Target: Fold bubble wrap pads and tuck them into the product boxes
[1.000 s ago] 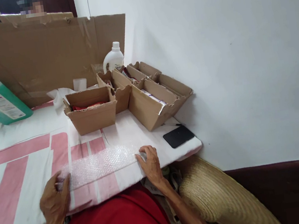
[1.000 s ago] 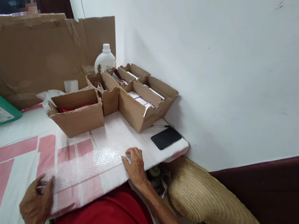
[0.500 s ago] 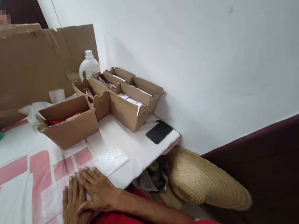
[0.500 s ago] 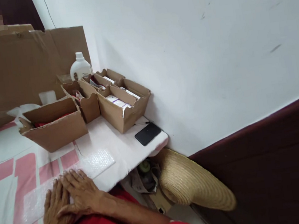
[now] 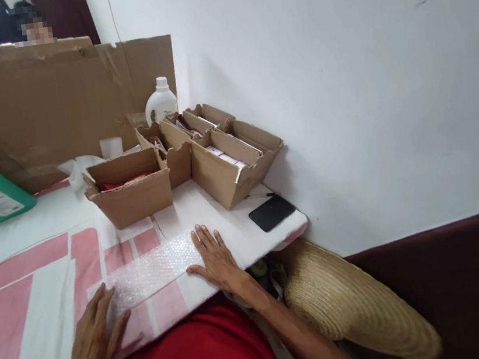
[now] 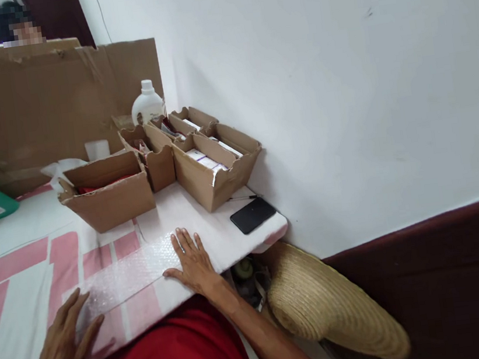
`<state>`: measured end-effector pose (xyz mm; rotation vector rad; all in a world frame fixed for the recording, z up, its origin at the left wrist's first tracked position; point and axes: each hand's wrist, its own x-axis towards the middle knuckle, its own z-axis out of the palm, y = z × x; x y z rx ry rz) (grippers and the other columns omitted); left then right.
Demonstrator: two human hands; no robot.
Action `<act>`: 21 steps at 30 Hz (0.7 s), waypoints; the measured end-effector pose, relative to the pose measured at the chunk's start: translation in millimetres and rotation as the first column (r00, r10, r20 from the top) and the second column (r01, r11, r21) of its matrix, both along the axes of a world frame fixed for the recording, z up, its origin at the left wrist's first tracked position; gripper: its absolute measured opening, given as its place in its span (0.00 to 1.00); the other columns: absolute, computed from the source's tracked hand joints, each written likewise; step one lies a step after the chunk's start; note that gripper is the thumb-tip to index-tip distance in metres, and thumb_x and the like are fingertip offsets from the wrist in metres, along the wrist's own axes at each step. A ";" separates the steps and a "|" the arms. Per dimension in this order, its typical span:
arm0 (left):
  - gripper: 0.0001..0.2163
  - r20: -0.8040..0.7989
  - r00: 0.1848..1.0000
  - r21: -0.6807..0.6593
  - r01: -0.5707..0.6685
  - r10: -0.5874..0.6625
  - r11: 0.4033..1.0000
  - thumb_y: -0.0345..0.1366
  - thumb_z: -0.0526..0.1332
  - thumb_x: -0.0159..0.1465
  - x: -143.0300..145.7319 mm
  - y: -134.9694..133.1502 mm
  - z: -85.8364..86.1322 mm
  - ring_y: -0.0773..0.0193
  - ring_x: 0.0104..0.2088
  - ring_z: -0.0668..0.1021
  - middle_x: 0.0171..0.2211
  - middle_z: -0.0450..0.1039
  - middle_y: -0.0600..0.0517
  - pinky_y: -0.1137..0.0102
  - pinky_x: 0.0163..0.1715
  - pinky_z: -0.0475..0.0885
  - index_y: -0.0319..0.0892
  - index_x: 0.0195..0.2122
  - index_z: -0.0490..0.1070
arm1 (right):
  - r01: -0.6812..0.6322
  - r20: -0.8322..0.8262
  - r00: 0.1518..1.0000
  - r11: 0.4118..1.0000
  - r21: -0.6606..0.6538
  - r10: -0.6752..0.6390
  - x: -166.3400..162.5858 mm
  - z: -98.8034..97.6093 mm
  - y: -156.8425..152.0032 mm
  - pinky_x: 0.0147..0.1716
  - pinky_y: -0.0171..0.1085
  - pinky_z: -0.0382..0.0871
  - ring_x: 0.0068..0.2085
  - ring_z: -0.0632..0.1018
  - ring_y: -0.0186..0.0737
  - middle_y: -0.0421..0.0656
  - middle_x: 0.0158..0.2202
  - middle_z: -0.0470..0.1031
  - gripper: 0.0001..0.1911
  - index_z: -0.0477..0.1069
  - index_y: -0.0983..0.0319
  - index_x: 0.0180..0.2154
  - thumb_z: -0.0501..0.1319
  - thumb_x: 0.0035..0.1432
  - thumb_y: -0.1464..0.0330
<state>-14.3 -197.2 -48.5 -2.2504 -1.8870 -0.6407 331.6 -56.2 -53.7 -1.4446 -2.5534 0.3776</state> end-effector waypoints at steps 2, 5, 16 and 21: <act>0.22 -0.037 0.998 0.021 0.044 -0.043 0.999 0.47 0.55 0.70 -2.6 -3.0 7.1 0.51 0.55 0.78 0.58 0.72 0.40 0.59 0.50 0.77 0.43 0.60 0.65 | -0.054 0.017 0.998 0.998 0.017 0.054 -4.1 0.4 19.8 0.71 0.58 0.41 0.75 0.46 0.56 0.56 0.75 0.42 0.48 0.47 0.69 0.73 0.50 0.67 0.41; 0.17 -0.094 0.989 0.057 0.117 -0.111 0.992 0.47 0.55 0.70 5.8 -10.1 17.1 0.56 0.51 0.80 0.53 0.75 0.43 0.65 0.47 0.77 0.42 0.54 0.70 | -0.129 0.057 0.990 0.991 0.040 0.127 -10.6 7.8 61.9 0.71 0.58 0.43 0.75 0.48 0.57 0.55 0.75 0.44 0.45 0.50 0.64 0.72 0.51 0.67 0.42; 0.33 -0.259 0.957 0.010 0.136 -0.129 0.991 0.52 0.60 0.64 11.3 -43.0 15.0 0.48 0.59 0.75 0.63 0.69 0.40 0.60 0.49 0.76 0.41 0.67 0.62 | -0.553 -0.090 0.784 0.757 0.348 0.614 -82.7 32.9 -5.1 0.51 0.48 0.68 0.58 0.72 0.53 0.58 0.58 0.73 0.38 0.67 0.68 0.58 0.52 0.66 0.41; 0.23 -0.258 0.940 0.010 0.232 -0.221 0.973 0.37 0.56 0.68 -16.7 -61.6 -0.4 0.59 0.53 0.79 0.57 0.75 0.44 0.69 0.48 0.75 0.44 0.65 0.65 | -0.668 -0.006 0.711 0.677 0.309 0.703 -103.4 21.6 -71.1 0.40 0.44 0.67 0.47 0.73 0.47 0.50 0.50 0.74 0.27 0.68 0.65 0.50 0.55 0.69 0.47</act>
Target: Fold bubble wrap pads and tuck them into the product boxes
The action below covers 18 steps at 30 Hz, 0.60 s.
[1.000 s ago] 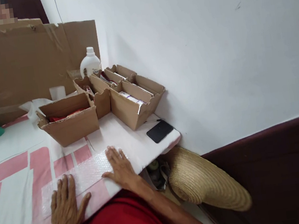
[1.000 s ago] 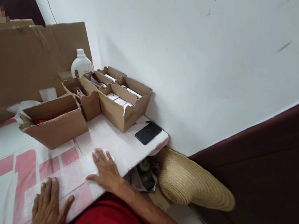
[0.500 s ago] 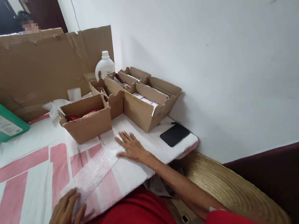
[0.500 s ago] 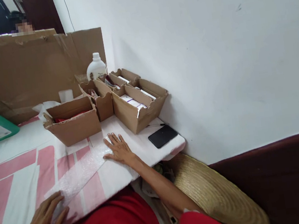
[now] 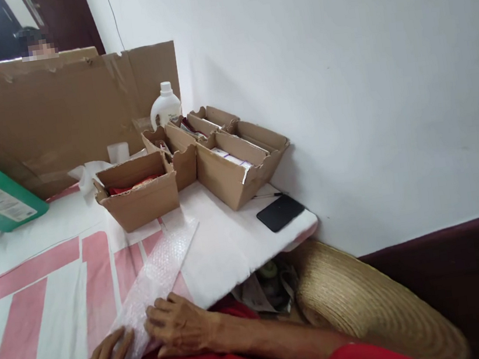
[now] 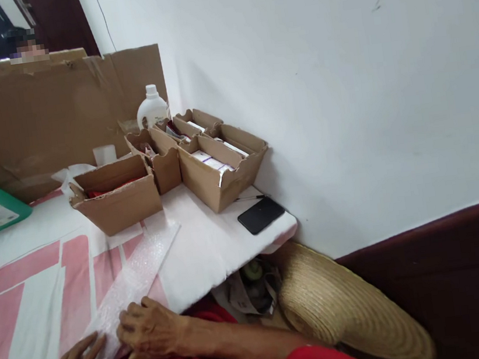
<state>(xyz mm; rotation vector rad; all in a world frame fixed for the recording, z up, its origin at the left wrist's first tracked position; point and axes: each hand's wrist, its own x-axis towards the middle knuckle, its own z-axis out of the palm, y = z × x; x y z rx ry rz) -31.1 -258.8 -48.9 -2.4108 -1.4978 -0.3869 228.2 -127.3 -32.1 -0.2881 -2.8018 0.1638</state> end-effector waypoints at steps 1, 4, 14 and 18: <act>0.22 -0.001 1.000 -0.006 0.015 -0.015 1.000 0.36 0.55 0.68 -3.6 -2.4 -1.4 0.60 0.51 0.79 0.54 0.77 0.45 0.70 0.47 0.75 0.45 0.63 0.67 | 0.008 -0.004 1.000 1.000 0.004 -0.008 -0.8 -1.5 -2.5 0.39 0.43 0.66 0.46 0.73 0.46 0.48 0.47 0.75 0.23 0.69 0.64 0.48 0.56 0.70 0.50; 0.17 0.031 0.997 0.005 0.074 -0.074 0.997 0.35 0.56 0.68 -5.5 -3.0 2.5 0.63 0.47 0.81 0.48 0.80 0.49 0.72 0.45 0.74 0.47 0.58 0.71 | -0.005 -0.053 0.999 1.000 0.028 0.006 -1.9 -6.6 -0.4 0.35 0.41 0.64 0.42 0.73 0.43 0.43 0.40 0.74 0.13 0.70 0.62 0.40 0.57 0.71 0.59; 0.27 0.453 0.873 0.172 -0.284 0.180 0.943 0.33 0.63 0.66 77.7 47.9 108.1 0.51 0.53 0.77 0.55 0.73 0.47 0.52 0.56 0.70 0.54 0.66 0.64 | 0.063 -0.311 0.777 0.559 -0.827 -0.547 19.5 12.6 -2.1 0.30 0.31 0.63 0.30 0.72 0.32 0.37 0.29 0.71 0.16 0.69 0.60 0.28 0.60 0.67 0.60; 0.27 0.474 0.875 0.204 -0.217 0.097 0.955 0.29 0.63 0.65 103.2 77.4 106.4 0.52 0.52 0.77 0.54 0.73 0.47 0.54 0.54 0.71 0.54 0.65 0.64 | 0.116 -0.133 0.553 0.234 -0.965 -0.822 41.3 22.4 22.9 0.27 0.31 0.60 0.26 0.68 0.31 0.34 0.23 0.65 0.19 0.65 0.60 0.24 0.61 0.64 0.59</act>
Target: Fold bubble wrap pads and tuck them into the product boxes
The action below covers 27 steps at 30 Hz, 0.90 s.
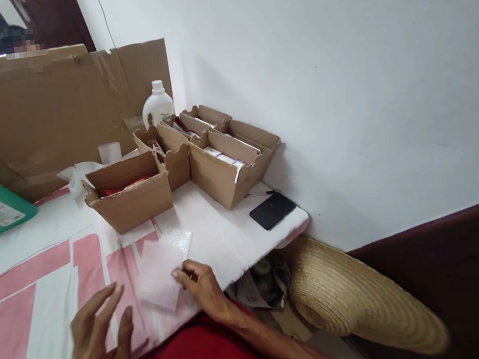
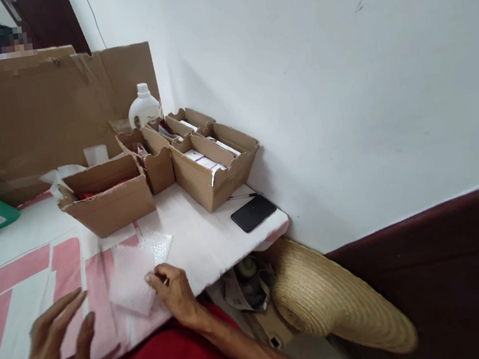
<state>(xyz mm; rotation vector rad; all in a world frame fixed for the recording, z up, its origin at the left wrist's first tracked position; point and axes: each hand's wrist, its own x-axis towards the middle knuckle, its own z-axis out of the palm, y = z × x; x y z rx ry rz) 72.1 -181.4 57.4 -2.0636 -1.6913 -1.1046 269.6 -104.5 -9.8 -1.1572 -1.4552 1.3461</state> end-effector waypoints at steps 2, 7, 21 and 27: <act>0.25 -0.058 0.991 -0.063 0.120 -0.123 0.991 0.30 0.62 0.66 10.7 14.4 -17.7 0.53 0.53 0.77 0.54 0.73 0.46 0.56 0.54 0.71 0.51 0.64 0.65 | 0.028 0.052 0.998 0.999 -0.031 -0.027 7.2 -0.9 14.6 0.26 0.31 0.60 0.24 0.68 0.31 0.34 0.21 0.66 0.18 0.66 0.60 0.24 0.61 0.64 0.60; 0.21 -0.264 0.926 -0.173 0.229 -0.269 0.958 0.33 0.59 0.67 27.8 36.5 -71.1 0.51 0.60 0.74 0.58 0.73 0.42 0.57 0.59 0.67 0.45 0.62 0.67 | 0.000 0.238 0.971 1.000 -0.017 0.004 11.6 -4.6 40.4 0.27 0.30 0.61 0.22 0.70 0.31 0.34 0.19 0.69 0.16 0.69 0.62 0.22 0.61 0.63 0.66; 0.29 -0.325 0.911 -0.331 0.144 -0.256 0.933 0.42 0.59 0.68 19.6 21.8 -108.5 0.50 0.70 0.63 0.68 0.63 0.42 0.54 0.68 0.56 0.44 0.70 0.58 | -0.057 0.674 0.716 0.946 0.319 -0.184 1.8 -1.1 34.8 0.47 0.44 0.72 0.47 0.78 0.51 0.54 0.47 0.79 0.15 0.74 0.64 0.50 0.58 0.70 0.62; 0.19 -0.336 0.894 -0.209 0.238 -0.298 0.948 0.41 0.59 0.67 10.1 22.3 -125.0 0.46 0.70 0.60 0.63 0.69 0.40 0.51 0.65 0.61 0.42 0.57 0.73 | -0.685 0.749 0.653 0.504 0.526 0.107 -11.1 -17.1 25.4 0.69 0.49 0.53 0.70 0.61 0.48 0.50 0.69 0.64 0.35 0.60 0.62 0.67 0.54 0.70 0.48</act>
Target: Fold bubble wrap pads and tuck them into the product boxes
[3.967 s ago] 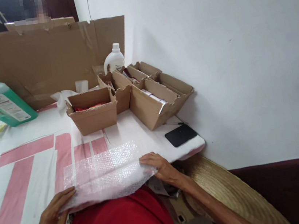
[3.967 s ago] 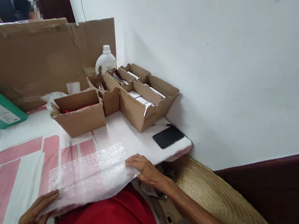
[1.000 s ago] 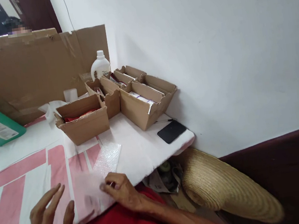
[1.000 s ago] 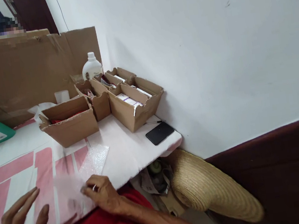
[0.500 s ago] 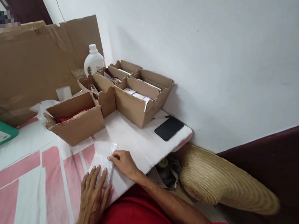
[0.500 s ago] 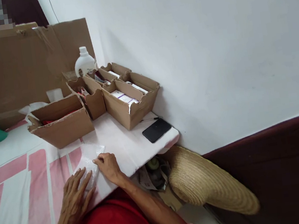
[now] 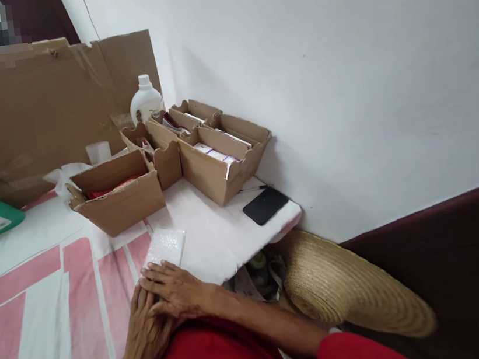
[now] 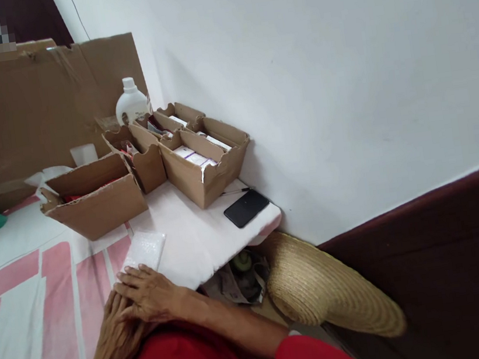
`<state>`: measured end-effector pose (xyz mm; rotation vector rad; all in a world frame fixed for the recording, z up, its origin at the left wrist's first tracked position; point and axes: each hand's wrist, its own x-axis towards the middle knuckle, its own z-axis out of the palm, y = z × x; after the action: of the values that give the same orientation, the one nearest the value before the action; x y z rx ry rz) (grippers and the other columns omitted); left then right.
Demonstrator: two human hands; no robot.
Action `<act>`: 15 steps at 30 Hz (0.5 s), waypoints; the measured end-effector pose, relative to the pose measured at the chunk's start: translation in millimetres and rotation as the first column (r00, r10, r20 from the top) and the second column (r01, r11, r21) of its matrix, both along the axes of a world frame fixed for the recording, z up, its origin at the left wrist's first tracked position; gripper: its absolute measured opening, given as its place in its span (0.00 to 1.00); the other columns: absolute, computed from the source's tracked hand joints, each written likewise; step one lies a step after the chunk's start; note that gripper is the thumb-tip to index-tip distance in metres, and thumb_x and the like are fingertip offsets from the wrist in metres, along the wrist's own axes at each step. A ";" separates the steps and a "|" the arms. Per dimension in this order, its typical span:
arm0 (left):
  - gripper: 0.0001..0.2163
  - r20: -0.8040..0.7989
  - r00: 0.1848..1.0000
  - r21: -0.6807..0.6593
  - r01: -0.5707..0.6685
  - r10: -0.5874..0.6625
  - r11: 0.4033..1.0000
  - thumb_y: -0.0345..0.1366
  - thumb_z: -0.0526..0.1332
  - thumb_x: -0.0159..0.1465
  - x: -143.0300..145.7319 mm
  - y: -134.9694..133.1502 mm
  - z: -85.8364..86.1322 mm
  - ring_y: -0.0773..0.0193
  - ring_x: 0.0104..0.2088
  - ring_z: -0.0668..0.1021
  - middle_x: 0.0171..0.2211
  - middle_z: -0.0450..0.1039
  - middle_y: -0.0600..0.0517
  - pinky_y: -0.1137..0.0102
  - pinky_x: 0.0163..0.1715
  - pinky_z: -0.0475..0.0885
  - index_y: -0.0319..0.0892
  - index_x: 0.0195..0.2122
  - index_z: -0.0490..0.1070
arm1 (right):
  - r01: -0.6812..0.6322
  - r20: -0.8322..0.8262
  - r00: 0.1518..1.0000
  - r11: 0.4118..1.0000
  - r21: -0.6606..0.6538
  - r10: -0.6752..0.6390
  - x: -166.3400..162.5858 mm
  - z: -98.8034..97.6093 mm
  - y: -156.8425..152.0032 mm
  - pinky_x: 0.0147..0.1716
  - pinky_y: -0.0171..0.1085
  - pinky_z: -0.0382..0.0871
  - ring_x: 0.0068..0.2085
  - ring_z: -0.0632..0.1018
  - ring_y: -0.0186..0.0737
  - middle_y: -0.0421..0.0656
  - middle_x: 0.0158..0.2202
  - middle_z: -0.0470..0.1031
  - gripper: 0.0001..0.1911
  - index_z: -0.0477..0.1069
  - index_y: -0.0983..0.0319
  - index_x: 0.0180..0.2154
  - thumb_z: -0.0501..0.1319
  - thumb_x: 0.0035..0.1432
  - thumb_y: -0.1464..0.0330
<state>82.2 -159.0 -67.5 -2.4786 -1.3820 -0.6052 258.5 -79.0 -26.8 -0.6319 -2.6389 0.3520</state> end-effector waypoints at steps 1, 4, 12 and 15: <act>0.20 -0.012 1.000 -0.018 -0.007 0.007 1.000 0.42 0.60 0.67 -0.2 0.6 1.1 0.47 0.70 0.62 0.64 0.68 0.40 0.52 0.65 0.62 0.43 0.57 0.73 | 0.001 0.038 0.999 1.000 -0.008 -0.001 1.9 -5.3 6.6 0.70 0.49 0.51 0.71 0.59 0.49 0.50 0.70 0.62 0.38 0.59 0.62 0.68 0.54 0.68 0.45; 0.24 -0.066 0.997 -0.082 -0.035 0.030 0.996 0.44 0.60 0.67 2.4 1.4 8.7 0.49 0.69 0.64 0.68 0.63 0.42 0.53 0.65 0.61 0.46 0.63 0.68 | 0.102 0.140 0.985 0.994 -0.036 -0.096 17.5 -17.2 36.4 0.71 0.53 0.47 0.73 0.55 0.51 0.52 0.73 0.55 0.42 0.57 0.61 0.70 0.55 0.65 0.42; 0.29 0.036 0.999 -0.167 -0.028 0.034 0.986 0.37 0.56 0.69 -4.3 6.4 22.6 0.53 0.66 0.70 0.67 0.65 0.43 0.58 0.62 0.66 0.49 0.71 0.54 | 0.319 0.217 0.929 0.946 -0.060 -0.299 56.2 -24.4 80.4 0.71 0.58 0.44 0.75 0.48 0.53 0.52 0.75 0.47 0.45 0.49 0.61 0.73 0.50 0.66 0.40; 0.27 0.116 0.993 -0.162 0.021 -0.002 0.986 0.35 0.57 0.68 -15.5 9.4 32.4 0.55 0.61 0.75 0.63 0.69 0.41 0.62 0.57 0.72 0.45 0.69 0.58 | 0.322 0.207 0.931 0.943 -0.079 -0.301 54.2 -26.8 78.4 0.71 0.58 0.42 0.75 0.47 0.53 0.52 0.75 0.46 0.45 0.49 0.62 0.73 0.48 0.67 0.40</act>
<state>66.7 -149.6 -35.1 -2.6179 -1.5169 -0.6721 312.7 -0.7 -53.7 -1.1590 -2.6490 0.3592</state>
